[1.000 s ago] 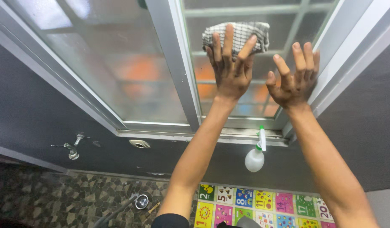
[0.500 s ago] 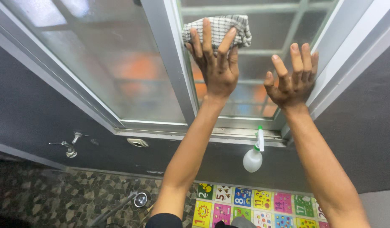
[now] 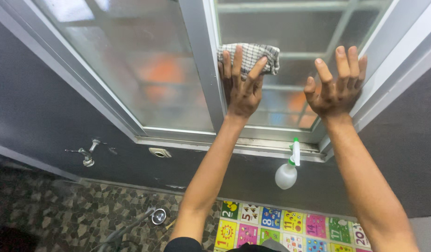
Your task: The person sprays a cleaning solution onto a frosted glass window pane using a spray bottle. They then wipe the glass surface with a checkered cloth, moving the cloth in circular and linear motions to clean the area.
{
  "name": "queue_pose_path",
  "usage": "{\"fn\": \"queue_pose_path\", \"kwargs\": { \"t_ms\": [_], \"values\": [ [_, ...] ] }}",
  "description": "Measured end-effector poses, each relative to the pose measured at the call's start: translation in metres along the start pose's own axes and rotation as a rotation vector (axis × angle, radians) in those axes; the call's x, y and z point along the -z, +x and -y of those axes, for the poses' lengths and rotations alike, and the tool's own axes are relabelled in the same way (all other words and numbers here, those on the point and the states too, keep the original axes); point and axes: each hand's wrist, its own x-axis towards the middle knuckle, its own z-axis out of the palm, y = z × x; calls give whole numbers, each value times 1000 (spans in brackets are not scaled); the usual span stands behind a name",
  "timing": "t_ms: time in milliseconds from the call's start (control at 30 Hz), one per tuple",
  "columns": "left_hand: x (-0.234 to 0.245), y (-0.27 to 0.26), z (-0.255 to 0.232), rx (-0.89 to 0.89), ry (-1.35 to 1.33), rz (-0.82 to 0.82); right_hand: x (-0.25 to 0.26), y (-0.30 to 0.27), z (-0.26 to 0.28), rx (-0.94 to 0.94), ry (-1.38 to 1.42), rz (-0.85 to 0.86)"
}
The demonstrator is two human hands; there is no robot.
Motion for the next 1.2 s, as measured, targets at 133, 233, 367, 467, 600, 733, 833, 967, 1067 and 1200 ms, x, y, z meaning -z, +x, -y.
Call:
{"fn": "queue_pose_path", "kwargs": {
  "t_ms": [133,233,367,467,600,733,833,967,1067,1200],
  "values": [
    [2,29,1,-4,10,-65,-1,0,-1,6,2,-11],
    [2,28,-8,43,90,-94,0,-2,-1,3,12,-4],
    [7,5,-14,45,161,-63,-1,-1,-1,-1,22,-7],
    [8,-10,-18,80,154,-50,-1,-1,-1,-3,22,-14],
    [7,-3,-21,122,27,-56,1,-1,0,1,0,-7],
    [3,32,-21,110,-15,-114,-1,-1,-2,6,11,-14],
    [0,51,-20,92,-10,-140,-3,-2,-3,1,5,-10],
    [-4,39,-16,65,39,-147,-2,-3,-1,2,1,-9],
    [2,7,-15,68,56,-100,-2,-3,-1,-1,-2,-13],
    [10,-9,-15,84,44,-27,-1,-2,-1,-5,2,-16]
  ]
}}
